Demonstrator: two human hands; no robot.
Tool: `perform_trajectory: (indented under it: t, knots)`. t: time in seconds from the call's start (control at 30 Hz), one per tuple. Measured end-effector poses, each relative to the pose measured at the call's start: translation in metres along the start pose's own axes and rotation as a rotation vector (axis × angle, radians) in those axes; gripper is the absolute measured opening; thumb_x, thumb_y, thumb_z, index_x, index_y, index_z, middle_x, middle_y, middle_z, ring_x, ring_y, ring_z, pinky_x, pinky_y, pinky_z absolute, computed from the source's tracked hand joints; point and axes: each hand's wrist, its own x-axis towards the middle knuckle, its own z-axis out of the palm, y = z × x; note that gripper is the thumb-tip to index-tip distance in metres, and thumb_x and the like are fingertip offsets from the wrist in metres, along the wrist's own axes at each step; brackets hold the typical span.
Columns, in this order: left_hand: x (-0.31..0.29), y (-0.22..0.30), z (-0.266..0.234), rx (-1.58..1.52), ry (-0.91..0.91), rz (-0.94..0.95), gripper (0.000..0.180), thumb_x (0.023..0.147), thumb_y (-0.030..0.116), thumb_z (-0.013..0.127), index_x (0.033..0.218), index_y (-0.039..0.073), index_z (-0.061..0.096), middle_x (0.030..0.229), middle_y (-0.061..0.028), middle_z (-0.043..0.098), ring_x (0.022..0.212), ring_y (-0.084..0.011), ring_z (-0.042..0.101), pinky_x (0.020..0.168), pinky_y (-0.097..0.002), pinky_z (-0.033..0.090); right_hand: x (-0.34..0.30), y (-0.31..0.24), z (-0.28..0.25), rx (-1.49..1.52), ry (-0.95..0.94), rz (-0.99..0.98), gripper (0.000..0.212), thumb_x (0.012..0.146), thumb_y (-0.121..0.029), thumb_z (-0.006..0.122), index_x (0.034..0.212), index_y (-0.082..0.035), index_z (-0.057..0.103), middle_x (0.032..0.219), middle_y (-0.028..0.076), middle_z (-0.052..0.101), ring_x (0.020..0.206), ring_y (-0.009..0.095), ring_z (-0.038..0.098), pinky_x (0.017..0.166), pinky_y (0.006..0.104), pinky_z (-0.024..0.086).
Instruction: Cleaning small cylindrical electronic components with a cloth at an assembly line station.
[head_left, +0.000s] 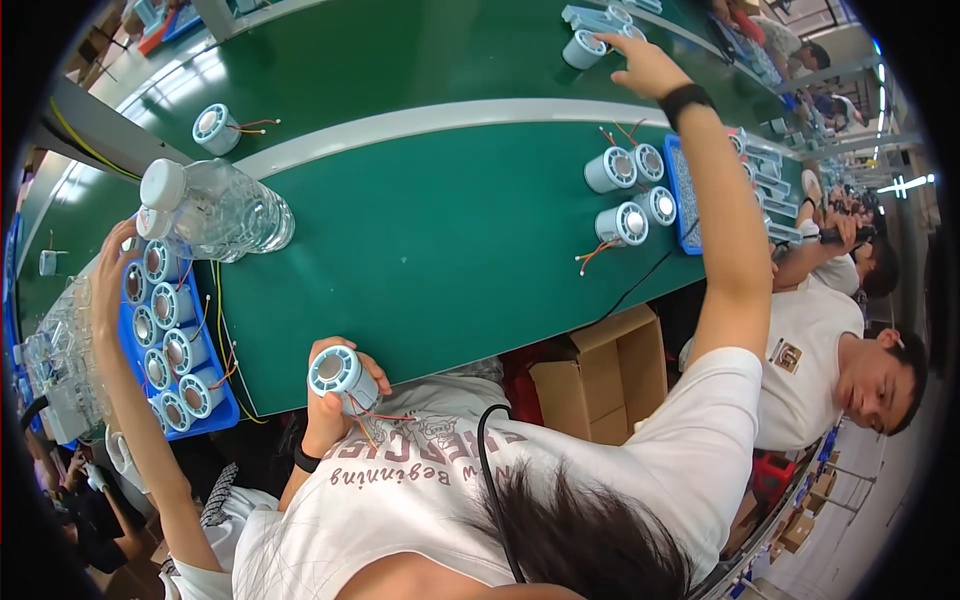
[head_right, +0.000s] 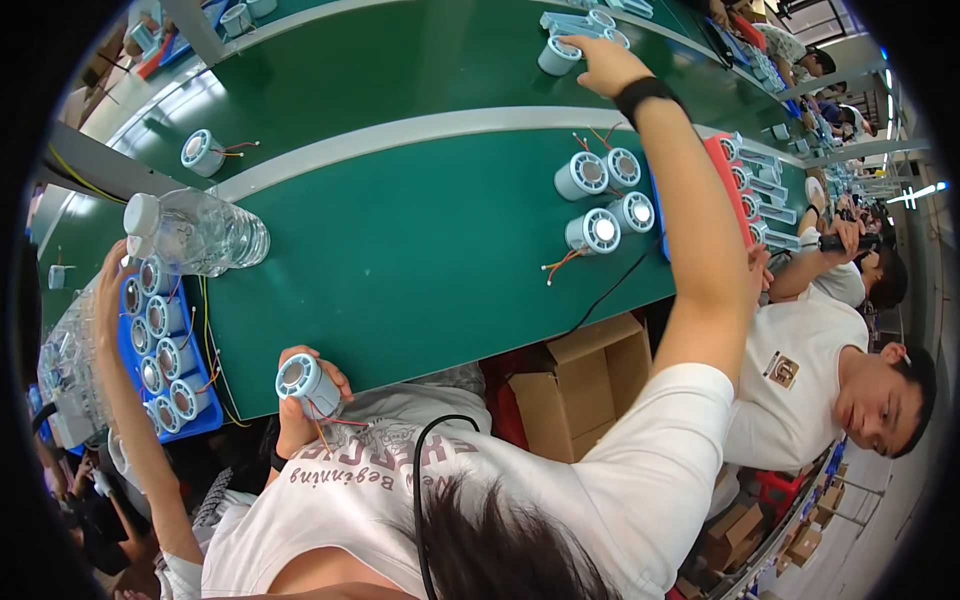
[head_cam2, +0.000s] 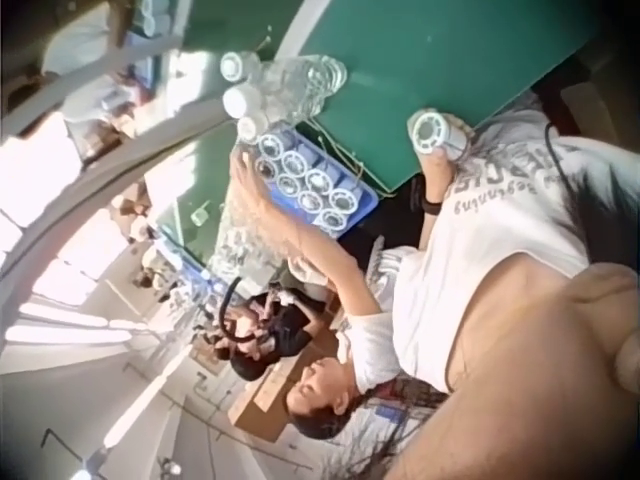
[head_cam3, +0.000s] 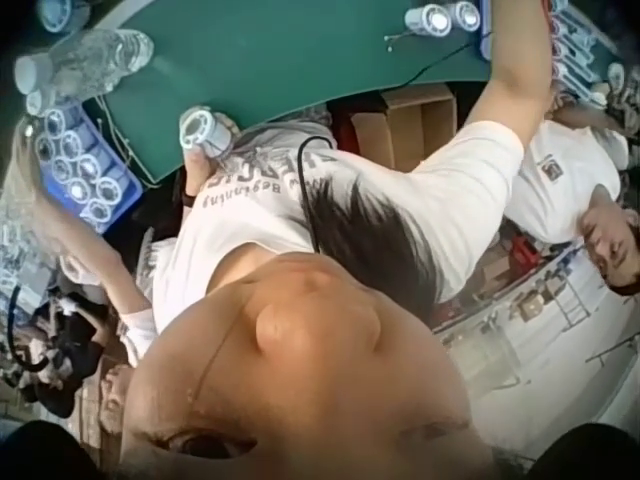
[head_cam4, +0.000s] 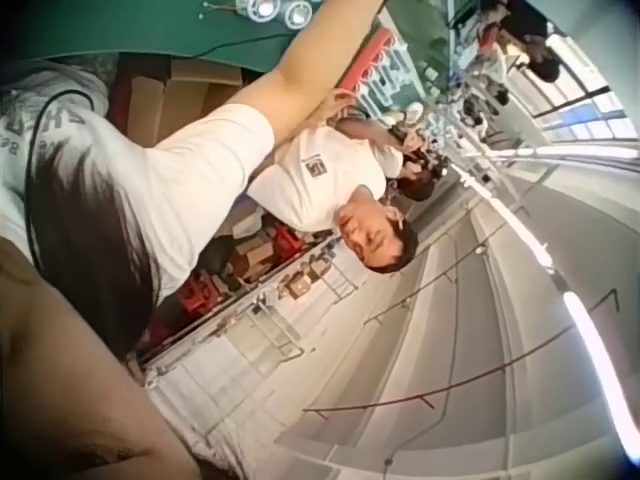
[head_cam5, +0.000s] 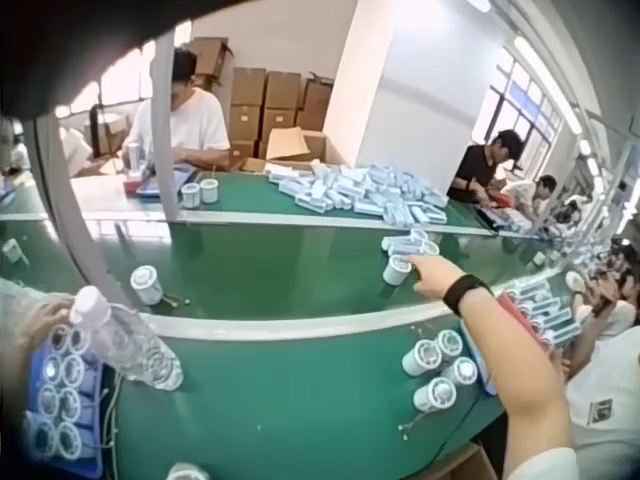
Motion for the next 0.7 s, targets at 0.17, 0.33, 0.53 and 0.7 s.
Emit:
perform_trajectory:
  t: [0.17, 0.33, 0.53, 0.7]
  knots:
    - [-0.001, 0.003, 0.000, 0.047, 0.035, 0.070, 0.084, 0.073, 0.071, 0.069, 0.116, 0.003, 0.042, 0.092, -0.0166, 0.062, 0.075, -0.0248, 0.064, 0.064, -0.0359, 0.056, 0.083, 0.035, 0.085, -0.258, 0.061, 0.393, 0.081, 0.073, 0.003, 0.066, 0.142, -0.033, 0.043, 0.137, 0.018, 0.052, 0.118, 0.039, 0.055, 0.099, 0.0451, 0.046]
    - [0.004, 0.003, -0.010, -0.020, 0.028, 0.028, 0.085, 0.071, 0.070, 0.072, 0.115, 0.003, 0.044, 0.091, -0.0166, 0.064, 0.075, -0.0248, 0.066, 0.066, -0.0372, 0.057, 0.086, 0.052, 0.084, -0.194, -0.135, 0.375, 0.060, 0.083, -0.005, 0.062, 0.134, -0.035, 0.050, 0.134, 0.012, 0.051, 0.119, 0.036, 0.054, 0.102, 0.0445, 0.045]
    - [-0.001, 0.006, -0.009, -0.103, 0.006, -0.002, 0.085, 0.071, 0.067, 0.074, 0.117, 0.004, 0.043, 0.087, -0.0150, 0.064, 0.074, -0.0250, 0.067, 0.064, -0.0370, 0.057, 0.056, 0.027, 0.031, 0.042, -0.049, -0.094, 0.062, 0.071, -0.005, 0.075, 0.126, -0.027, 0.057, 0.120, 0.008, 0.057, 0.112, 0.032, 0.059, 0.096, 0.0404, 0.049]
    - [-0.001, 0.004, -0.011, -0.078, -0.009, -0.032, 0.086, 0.070, 0.068, 0.074, 0.117, 0.004, 0.043, 0.088, -0.0146, 0.064, 0.074, -0.0241, 0.066, 0.064, -0.0359, 0.057, -0.010, -0.099, -0.038, 0.044, 0.020, -0.134, 0.066, 0.065, -0.005, 0.078, 0.126, -0.022, 0.058, 0.120, 0.010, 0.059, 0.111, 0.030, 0.059, 0.094, 0.0368, 0.049]
